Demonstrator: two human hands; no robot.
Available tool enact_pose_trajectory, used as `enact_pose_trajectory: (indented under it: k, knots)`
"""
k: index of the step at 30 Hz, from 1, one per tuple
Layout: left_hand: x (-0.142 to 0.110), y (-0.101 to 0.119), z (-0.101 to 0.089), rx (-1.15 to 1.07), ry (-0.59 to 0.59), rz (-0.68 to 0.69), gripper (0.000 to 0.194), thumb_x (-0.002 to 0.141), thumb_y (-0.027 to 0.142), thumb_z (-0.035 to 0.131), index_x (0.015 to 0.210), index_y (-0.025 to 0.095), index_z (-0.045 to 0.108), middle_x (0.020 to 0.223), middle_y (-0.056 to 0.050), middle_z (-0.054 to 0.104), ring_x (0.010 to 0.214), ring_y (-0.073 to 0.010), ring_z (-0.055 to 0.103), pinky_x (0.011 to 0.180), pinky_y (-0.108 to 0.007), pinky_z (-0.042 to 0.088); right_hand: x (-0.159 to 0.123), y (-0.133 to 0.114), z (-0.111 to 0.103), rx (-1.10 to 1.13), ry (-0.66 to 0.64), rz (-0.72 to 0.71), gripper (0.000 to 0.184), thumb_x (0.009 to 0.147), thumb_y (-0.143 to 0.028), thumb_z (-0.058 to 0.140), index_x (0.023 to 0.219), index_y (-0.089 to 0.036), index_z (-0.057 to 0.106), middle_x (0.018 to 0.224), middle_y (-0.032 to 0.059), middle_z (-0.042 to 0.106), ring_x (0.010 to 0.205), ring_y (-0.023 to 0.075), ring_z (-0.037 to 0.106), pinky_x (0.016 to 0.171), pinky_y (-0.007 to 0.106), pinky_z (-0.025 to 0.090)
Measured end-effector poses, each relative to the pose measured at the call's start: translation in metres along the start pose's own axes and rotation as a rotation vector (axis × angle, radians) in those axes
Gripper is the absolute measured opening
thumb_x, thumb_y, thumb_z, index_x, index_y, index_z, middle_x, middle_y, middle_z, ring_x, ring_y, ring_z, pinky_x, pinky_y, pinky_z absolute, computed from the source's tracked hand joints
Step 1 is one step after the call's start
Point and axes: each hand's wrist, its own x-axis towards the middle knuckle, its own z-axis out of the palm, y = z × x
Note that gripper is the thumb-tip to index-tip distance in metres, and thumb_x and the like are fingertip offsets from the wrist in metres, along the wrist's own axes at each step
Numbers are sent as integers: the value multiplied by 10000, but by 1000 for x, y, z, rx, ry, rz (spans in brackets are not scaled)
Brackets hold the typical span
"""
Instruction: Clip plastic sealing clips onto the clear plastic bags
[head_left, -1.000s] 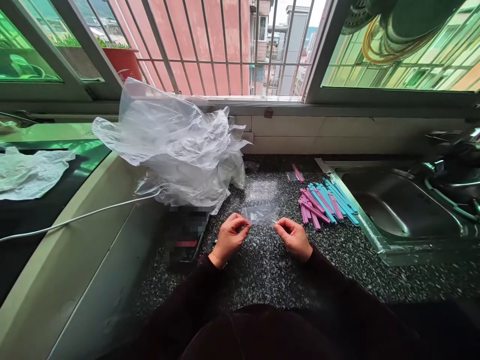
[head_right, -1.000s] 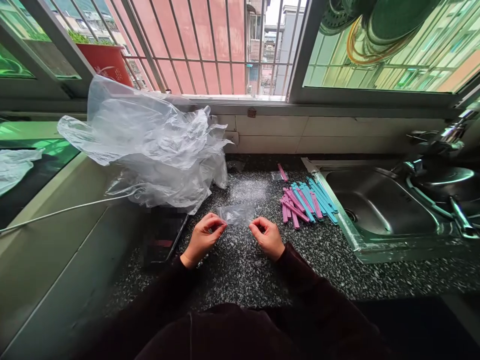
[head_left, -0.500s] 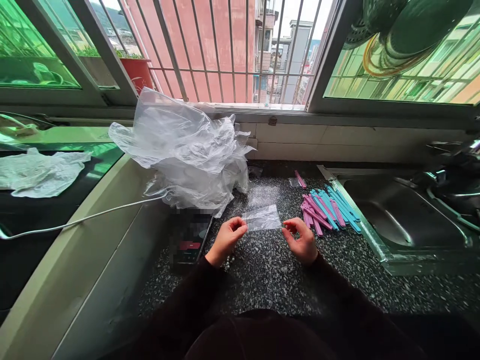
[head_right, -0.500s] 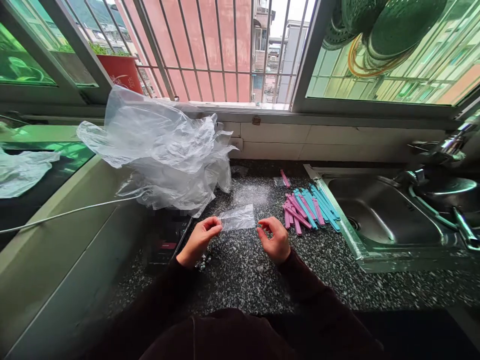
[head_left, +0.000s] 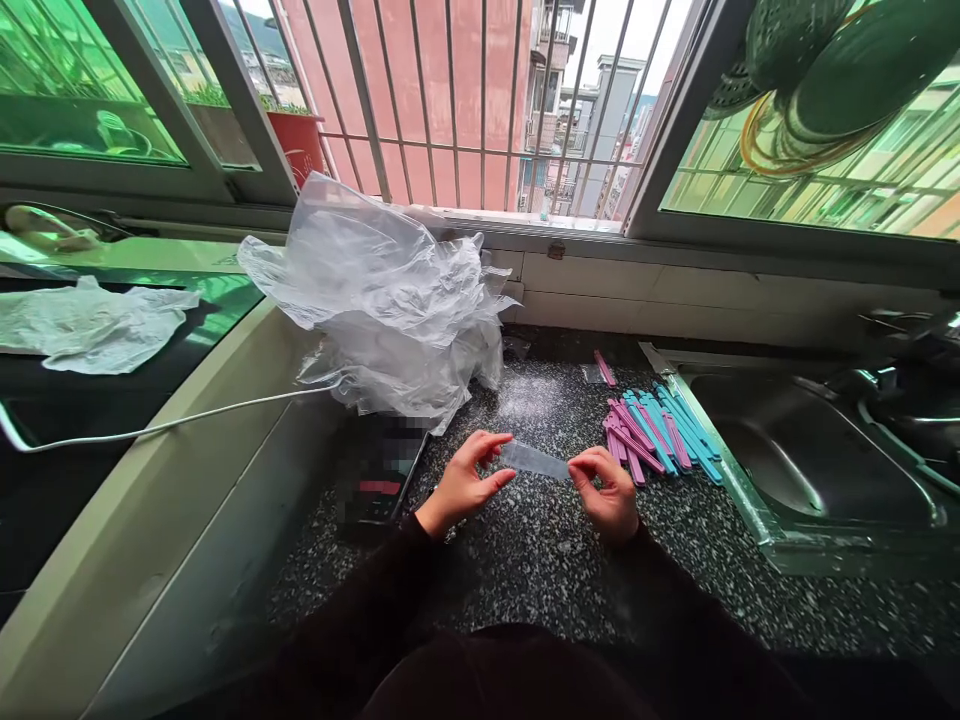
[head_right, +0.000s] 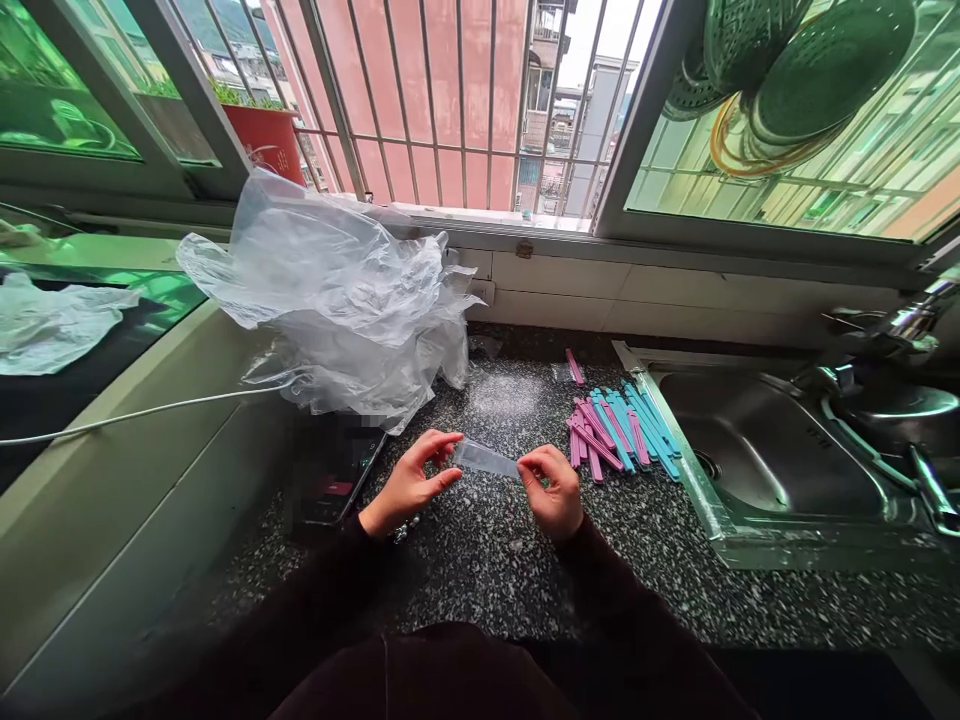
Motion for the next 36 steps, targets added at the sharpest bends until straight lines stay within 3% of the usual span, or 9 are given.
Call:
enact_pose_trajectory:
  k: [4,7,11,16,22,25,28,33,36]
  knots:
    - [0,-1,5,22,19,-23,165,757,307,580,768,154,639,732,-32,512,674,-132,475,608,-248,385,1,-2,-3,98,-79,169,150,800,-281,545,696,-183,587,679,27,548,634,139,519,557,254,423]
    - [1,-1,5,-45,63,-54,216,746,329,584,627,149,585,689,-23,504,665,-130,468,609,-247,376,1,-2,-3,147,-133,291,211,785,-380,549,737,-183,608,717,41,580,648,149,539,578,259,442]
    - [3,1,3,-177,121,-150,254,729,365,587,605,152,527,639,8,469,612,-108,427,586,-233,351,1,-1,-2,165,-250,382,285,757,-444,559,819,-176,632,743,45,606,634,146,542,574,254,444]
    - [3,-5,1,-268,206,-226,261,718,375,586,615,154,491,591,38,415,567,-89,365,546,-215,307,1,-1,3,110,-318,329,269,774,-376,538,602,-171,565,595,16,542,578,131,490,555,248,400]
    - [5,-13,0,-332,266,-280,289,678,413,590,598,158,481,543,50,398,530,-81,345,523,-213,290,0,-3,6,106,-410,239,278,791,-347,518,573,-175,529,585,15,534,583,129,486,566,249,401]
    - [6,-9,0,-329,184,-364,299,644,429,598,594,155,488,533,51,401,508,-75,335,506,-212,279,3,-1,0,129,-352,310,224,779,-381,529,705,-176,580,659,25,572,613,137,515,580,250,423]
    - [5,-2,3,-326,-26,-421,291,634,413,604,583,148,496,517,51,408,499,-71,336,499,-211,264,7,0,-6,131,-280,364,247,773,-409,523,794,-174,595,717,36,589,643,143,531,596,254,430]
    - [0,2,10,-246,-255,-430,271,638,392,618,583,140,536,526,39,456,516,-80,367,499,-211,272,6,-5,1,167,-621,400,209,728,-370,570,684,-169,608,621,12,587,582,126,498,554,242,398]
    - [-1,-1,13,-208,-272,-417,268,658,394,607,604,136,560,544,29,489,531,-89,400,515,-215,300,3,-7,7,179,-654,431,210,713,-350,579,623,-160,587,554,-11,548,523,102,454,512,226,369]
